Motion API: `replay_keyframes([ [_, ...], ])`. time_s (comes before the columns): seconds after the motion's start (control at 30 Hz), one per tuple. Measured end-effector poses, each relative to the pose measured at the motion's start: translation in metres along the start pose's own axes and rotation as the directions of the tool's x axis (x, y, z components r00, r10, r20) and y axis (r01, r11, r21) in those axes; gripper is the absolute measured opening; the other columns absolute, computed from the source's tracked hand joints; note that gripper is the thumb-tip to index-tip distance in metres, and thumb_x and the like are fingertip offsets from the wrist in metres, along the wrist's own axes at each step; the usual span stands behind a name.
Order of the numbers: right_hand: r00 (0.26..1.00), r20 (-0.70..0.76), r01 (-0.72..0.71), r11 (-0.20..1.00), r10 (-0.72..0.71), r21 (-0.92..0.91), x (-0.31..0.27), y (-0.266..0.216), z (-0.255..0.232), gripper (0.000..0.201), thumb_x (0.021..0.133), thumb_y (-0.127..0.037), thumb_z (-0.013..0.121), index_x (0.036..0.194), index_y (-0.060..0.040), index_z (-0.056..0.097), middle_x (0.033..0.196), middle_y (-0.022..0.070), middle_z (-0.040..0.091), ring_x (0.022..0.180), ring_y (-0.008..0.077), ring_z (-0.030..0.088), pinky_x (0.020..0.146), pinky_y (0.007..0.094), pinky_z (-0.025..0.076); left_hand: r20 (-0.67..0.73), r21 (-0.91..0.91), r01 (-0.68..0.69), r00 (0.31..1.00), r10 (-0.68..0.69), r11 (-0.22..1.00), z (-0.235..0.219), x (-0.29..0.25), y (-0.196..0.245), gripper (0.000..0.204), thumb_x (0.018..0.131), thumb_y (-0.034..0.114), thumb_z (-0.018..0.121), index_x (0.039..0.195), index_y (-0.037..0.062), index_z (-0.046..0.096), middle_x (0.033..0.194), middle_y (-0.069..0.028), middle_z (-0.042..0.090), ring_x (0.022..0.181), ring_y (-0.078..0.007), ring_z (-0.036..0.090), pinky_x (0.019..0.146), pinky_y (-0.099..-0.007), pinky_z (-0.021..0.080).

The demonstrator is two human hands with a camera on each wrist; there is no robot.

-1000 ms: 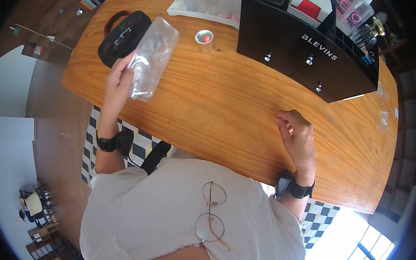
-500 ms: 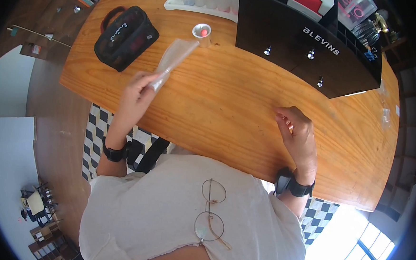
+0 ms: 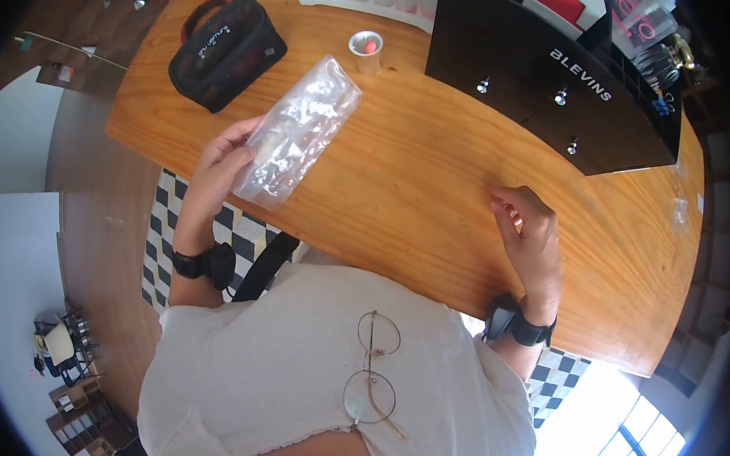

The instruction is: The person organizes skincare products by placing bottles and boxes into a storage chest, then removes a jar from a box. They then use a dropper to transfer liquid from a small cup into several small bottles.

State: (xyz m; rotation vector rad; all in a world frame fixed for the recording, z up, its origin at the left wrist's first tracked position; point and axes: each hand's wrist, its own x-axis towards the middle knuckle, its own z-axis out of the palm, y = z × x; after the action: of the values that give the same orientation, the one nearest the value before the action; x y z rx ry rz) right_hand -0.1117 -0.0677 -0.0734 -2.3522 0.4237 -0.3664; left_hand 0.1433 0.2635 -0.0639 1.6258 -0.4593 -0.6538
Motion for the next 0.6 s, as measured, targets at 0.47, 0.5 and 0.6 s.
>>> replay_keyframes([
  [0.47, 1.000, 0.007, -0.015, 1.000, 0.015, 0.006, 0.000, 0.000, 0.000, 0.013, 0.091, 0.000, 0.066, 0.104, 0.0024, 0.068, 0.087, 0.0127, 0.069, 0.076, 0.0207, 0.067, 0.066, 0.0288, 0.052, -0.130, 0.311, -0.020, 0.989, 0.064, 0.950, 0.002, 0.001, -0.009, 0.044, 0.085, 0.000, 0.065, 0.129, 0.0057, 0.063, 0.103, -0.0017, 0.063, 0.089, -0.0083, 0.058, 0.079, -0.0246, 0.048],
  [0.5, 1.000, 0.008, -0.012, 1.000, 0.012, 0.004, 0.000, 0.000, 0.000, 0.013, 0.091, 0.001, 0.066, 0.104, 0.0024, 0.068, 0.088, 0.0128, 0.069, 0.076, 0.0207, 0.067, 0.065, 0.0288, 0.052, -0.162, 0.365, -0.041, 0.981, 0.107, 0.930, 0.004, 0.001, -0.011, 0.044, 0.085, -0.001, 0.065, 0.128, 0.0073, 0.065, 0.099, -0.0008, 0.062, 0.087, -0.0082, 0.057, 0.076, -0.0247, 0.048],
  [0.6, 1.000, 0.012, -0.008, 1.000, 0.008, -0.001, 0.000, -0.001, -0.001, 0.014, 0.091, 0.001, 0.066, 0.104, 0.0024, 0.068, 0.088, 0.0129, 0.069, 0.076, 0.0208, 0.067, 0.065, 0.0289, 0.052, -0.165, 0.700, -0.086, 0.946, 0.279, 0.709, 0.013, -0.001, -0.002, 0.047, 0.080, -0.005, 0.061, 0.123, 0.0102, 0.067, 0.090, -0.0091, 0.059, 0.082, -0.0211, 0.061, 0.074, -0.0308, 0.048],
])
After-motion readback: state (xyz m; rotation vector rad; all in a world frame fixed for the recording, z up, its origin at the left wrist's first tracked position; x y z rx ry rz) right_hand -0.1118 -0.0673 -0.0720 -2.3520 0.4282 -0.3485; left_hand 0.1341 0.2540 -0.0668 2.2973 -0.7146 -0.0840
